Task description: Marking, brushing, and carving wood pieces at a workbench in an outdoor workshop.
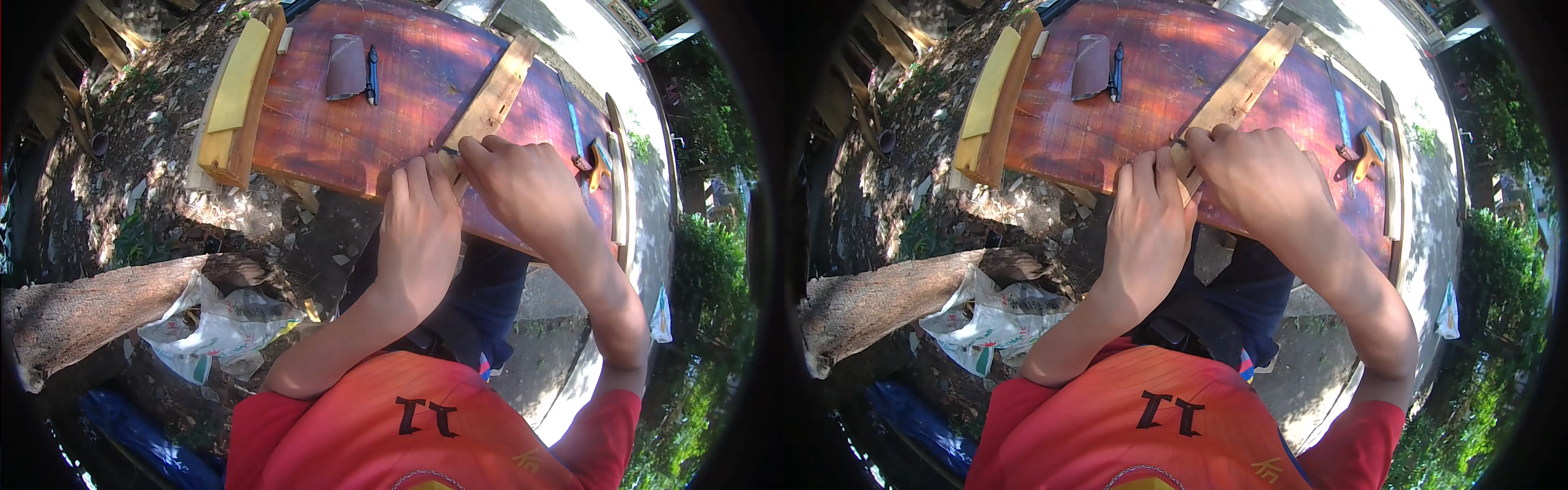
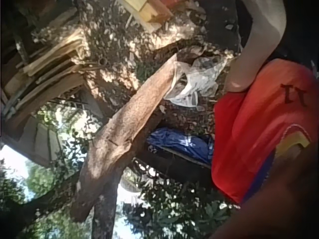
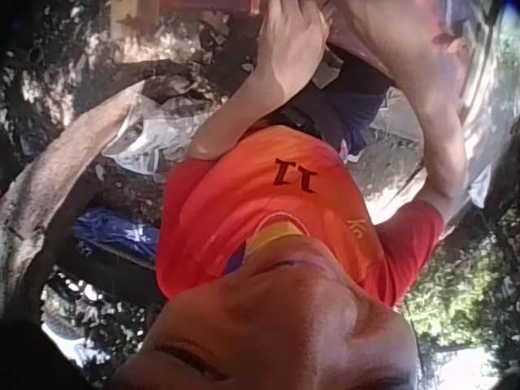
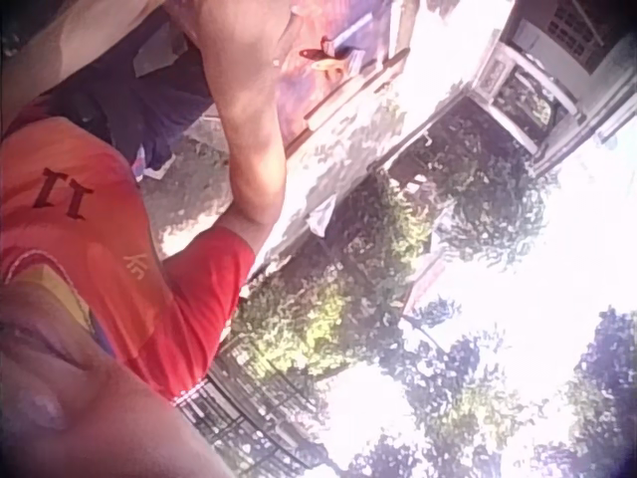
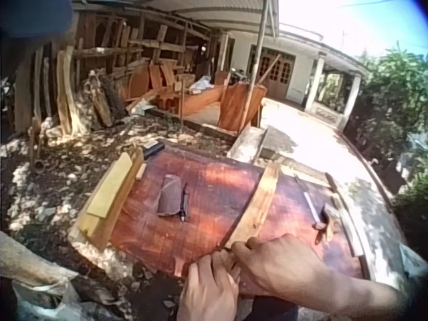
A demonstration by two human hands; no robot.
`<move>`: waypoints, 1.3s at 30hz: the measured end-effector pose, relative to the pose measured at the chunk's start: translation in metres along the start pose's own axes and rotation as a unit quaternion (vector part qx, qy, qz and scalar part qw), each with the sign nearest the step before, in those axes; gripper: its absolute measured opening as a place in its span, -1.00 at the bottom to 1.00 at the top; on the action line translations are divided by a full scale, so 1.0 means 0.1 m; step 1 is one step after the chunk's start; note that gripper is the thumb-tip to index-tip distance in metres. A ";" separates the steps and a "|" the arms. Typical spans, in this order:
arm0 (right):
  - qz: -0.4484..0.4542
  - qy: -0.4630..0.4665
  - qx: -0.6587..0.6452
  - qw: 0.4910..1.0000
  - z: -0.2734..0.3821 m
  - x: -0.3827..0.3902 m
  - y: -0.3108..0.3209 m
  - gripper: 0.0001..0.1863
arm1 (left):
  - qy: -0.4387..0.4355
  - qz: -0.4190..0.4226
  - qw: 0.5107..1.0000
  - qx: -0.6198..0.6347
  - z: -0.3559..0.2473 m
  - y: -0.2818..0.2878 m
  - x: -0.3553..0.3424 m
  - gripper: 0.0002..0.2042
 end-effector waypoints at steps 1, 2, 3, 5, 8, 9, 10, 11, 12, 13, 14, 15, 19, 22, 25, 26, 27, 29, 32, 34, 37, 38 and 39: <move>-0.007 0.006 0.004 1.000 0.00 0.00 0.01 -0.68 | 0.001 0.005 1.000 -0.002 0.00 0.00 0.00 -0.39; -0.014 0.013 0.007 1.000 0.00 0.00 0.02 -0.70 | 0.001 0.005 1.000 -0.002 0.00 -0.01 0.00 -0.39; -0.014 0.013 0.007 1.000 -0.01 0.00 0.03 -0.70 | 0.003 0.002 1.000 0.000 0.00 -0.01 0.01 -0.39; -0.021 0.022 0.020 0.999 -0.01 0.00 0.04 -0.76 | 0.002 0.001 1.000 0.004 -0.01 -0.02 0.01 -0.40; -0.015 0.027 0.016 0.999 -0.02 -0.04 0.08 -0.81 | -0.005 -0.001 1.000 -0.004 -0.01 -0.05 0.00 -0.40; -0.015 0.026 0.016 0.999 -0.02 -0.05 0.09 -0.81 | -0.004 -0.005 1.000 -0.007 0.00 -0.06 0.01 -0.40; -0.029 0.035 0.014 0.999 0.00 -0.06 0.11 -0.82 | -0.001 -0.010 1.000 -0.011 0.00 -0.07 0.01 -0.40; -0.044 0.045 0.013 0.998 0.00 -0.07 0.13 -0.83 | -0.001 -0.009 1.000 -0.012 0.01 -0.07 0.01 -0.40; -0.043 0.045 0.012 0.998 -0.01 -0.08 0.13 -0.83 | -0.003 -0.015 1.000 -0.006 0.01 -0.06 0.01 -0.40; -0.051 0.056 0.009 0.997 -0.01 -0.10 0.14 -0.85 | -0.005 -0.022 1.000 0.000 0.02 -0.05 0.01 -0.40; -0.060 0.067 0.005 0.996 -0.01 -0.11 0.15 -0.87 | -0.006 -0.022 1.000 0.001 0.01 -0.06 0.01 -0.40; -0.059 0.067 0.006 0.996 -0.03 -0.14 0.20 -0.87 | -0.006 -0.022 1.000 -0.006 0.00 -0.08 0.01 -0.39; 0.015 0.073 0.058 0.996 -0.06 -0.30 0.27 -0.78 | -0.021 -0.032 0.999 -0.021 -0.06 -0.06 0.00 -0.36; 0.005 0.075 0.070 0.995 -0.13 -0.35 0.30 -0.77 | -0.016 -0.012 0.999 0.024 0.01 -0.05 -0.01 -0.36; -0.022 0.054 0.031 0.998 -0.16 -0.27 0.45 -0.79 | -0.027 -0.008 0.999 0.018 0.01 -0.04 0.00 -0.39; -0.037 0.030 -0.010 0.999 -0.16 -0.23 0.50 -0.80 | -0.022 -0.010 1.000 0.020 0.02 -0.04 0.00 -0.39; -0.024 0.010 -0.035 0.999 -0.20 -0.19 0.49 -0.82 | -0.019 -0.010 1.000 0.020 0.04 -0.04 0.01 -0.39; -0.037 -0.015 -0.049 0.998 -0.22 -0.01 0.49 -0.82 | -0.022 -0.011 0.999 0.027 0.02 -0.04 -0.01 -0.40; -0.054 -0.047 -0.107 0.992 -0.23 0.16 0.44 -0.81 | -0.033 -0.016 0.999 -0.001 0.02 -0.05 -0.01 -0.40; -0.057 -0.060 -0.148 0.985 -0.21 0.22 0.38 -0.80 | -0.036 -0.018 0.999 0.003 0.03 -0.06 -0.01 -0.40; -0.078 -0.064 -0.164 0.981 -0.16 0.27 0.28 -0.81 | -0.039 -0.019 0.999 0.008 0.03 -0.02 -0.02 -0.40; -0.080 -0.062 -0.166 0.981 -0.13 0.28 0.24 -0.81 | -0.040 -0.019 0.999 0.007 0.03 -0.02 -0.01 -0.40; -0.082 -0.060 -0.169 0.980 -0.12 0.29 0.20 -0.81 | -0.040 -0.020 0.999 0.010 0.03 -0.02 -0.01 -0.40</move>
Point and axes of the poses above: each hand's wrist, its own x-axis away from the middle knuckle, its own y-axis out of the back of the hand, z = x × y, the point moved 3 cm from there along -x, towards the middle knuckle, and after that the axes turned 5 degrees about z, right-handed, at the moved point
